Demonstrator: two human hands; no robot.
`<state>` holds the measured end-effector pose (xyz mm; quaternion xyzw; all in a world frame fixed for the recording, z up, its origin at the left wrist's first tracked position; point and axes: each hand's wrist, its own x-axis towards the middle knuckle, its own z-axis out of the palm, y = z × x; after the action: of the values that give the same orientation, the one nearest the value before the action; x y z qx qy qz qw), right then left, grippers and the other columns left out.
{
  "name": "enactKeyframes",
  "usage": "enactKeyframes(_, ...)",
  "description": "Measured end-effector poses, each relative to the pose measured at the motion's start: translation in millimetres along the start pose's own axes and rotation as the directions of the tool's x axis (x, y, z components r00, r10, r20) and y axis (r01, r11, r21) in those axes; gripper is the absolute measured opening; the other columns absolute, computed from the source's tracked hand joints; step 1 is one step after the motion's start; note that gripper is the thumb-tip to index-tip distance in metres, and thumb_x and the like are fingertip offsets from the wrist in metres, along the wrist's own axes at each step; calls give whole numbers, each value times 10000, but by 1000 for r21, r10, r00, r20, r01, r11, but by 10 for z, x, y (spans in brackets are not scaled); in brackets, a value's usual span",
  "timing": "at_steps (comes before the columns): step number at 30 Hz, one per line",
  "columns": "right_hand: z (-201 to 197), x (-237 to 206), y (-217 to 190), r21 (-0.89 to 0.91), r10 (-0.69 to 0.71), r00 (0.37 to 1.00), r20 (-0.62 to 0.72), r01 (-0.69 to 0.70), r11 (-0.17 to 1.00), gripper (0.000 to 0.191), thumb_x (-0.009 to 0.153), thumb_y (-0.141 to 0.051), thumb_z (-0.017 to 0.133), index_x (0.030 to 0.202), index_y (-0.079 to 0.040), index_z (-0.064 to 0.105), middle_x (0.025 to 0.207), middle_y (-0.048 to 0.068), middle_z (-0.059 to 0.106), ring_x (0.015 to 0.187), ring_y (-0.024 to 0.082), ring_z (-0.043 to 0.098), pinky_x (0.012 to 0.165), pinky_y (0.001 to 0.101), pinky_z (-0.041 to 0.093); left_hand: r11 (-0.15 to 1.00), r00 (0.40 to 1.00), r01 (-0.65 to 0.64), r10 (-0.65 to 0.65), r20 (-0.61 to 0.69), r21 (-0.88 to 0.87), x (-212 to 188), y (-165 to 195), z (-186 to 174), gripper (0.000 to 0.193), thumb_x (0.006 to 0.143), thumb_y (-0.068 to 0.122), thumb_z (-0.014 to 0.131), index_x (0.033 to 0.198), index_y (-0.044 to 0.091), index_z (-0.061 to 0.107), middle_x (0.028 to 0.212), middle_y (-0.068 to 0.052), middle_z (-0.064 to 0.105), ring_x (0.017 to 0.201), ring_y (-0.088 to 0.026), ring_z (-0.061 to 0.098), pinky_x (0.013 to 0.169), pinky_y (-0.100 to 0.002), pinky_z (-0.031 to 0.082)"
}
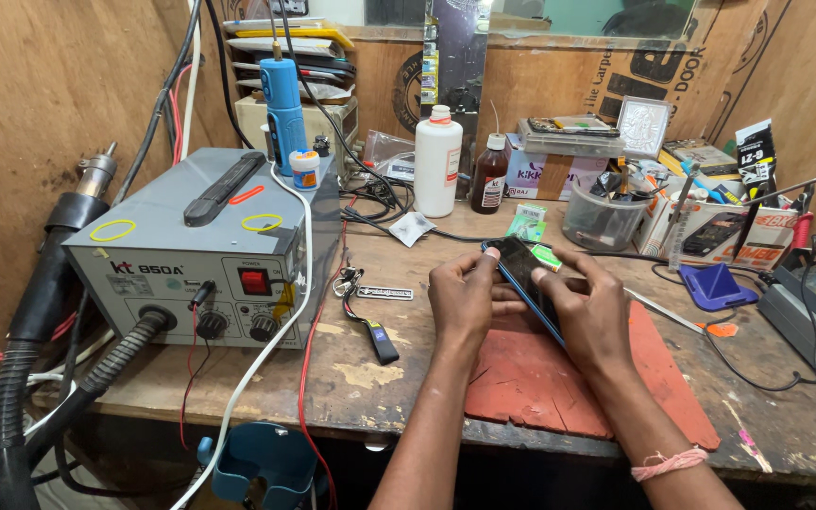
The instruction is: The person disassembles a smartphone by prying open the back cover and then uses a screwdriver to remove screws from the internal components. The back cover is set aside, and the internal circuit board is exposed.
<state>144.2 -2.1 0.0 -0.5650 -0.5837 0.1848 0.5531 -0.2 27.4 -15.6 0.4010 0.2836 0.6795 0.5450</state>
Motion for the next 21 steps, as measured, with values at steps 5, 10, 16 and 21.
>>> enactKeyframes(5, -9, 67, 74, 96, -164, 976, 143, 151, 984, 608, 802, -300, 745, 1307, 33, 683, 1114, 168, 780, 996, 168, 709, 899, 294, 527, 999, 999, 34, -34, -1, -39, 10, 37, -16, 318, 972, 168, 544, 1014, -101, 708, 831, -176, 742, 601, -211, 733, 495, -318, 635)
enactKeyframes(10, 11, 71, 94, 1, -170, 967, 190, 173, 985, 791, 630, -230, 887, 1346, -3, 640, 1089, 113, 767, 936, 144, 692, 841, 296, 547, 999, 999, -20, 21, 34, -41, -44, 68, -23, 339, 949, 138, 511, 1016, -103, 740, 844, -145, 755, 620, -171, 716, 499, -264, 589)
enactKeyframes(16, -50, 77, -5, -80, -64, 974, 216, 83, 993, 772, 650, -218, 873, 1393, -121, 686, 1026, 103, 770, 884, 141, 671, 794, 312, 540, 999, 1000, -14, 15, 27, -42, -55, 85, -2, 353, 913, 80, 540, 1151, -80, 747, 841, -133, 737, 644, -175, 723, 534, -267, 601)
enactKeyframes(21, -169, 136, 0, 93, -161, 915, 371, 136, 986, 707, 708, -229, 859, 1370, -96, 651, 1072, 46, 771, 920, 85, 676, 799, 272, 547, 1000, 1000, 17, -18, 20, 10, -70, 82, -6, 321, 912, 98, 590, 1162, -42, 733, 855, -128, 758, 691, -181, 751, 582, -268, 614)
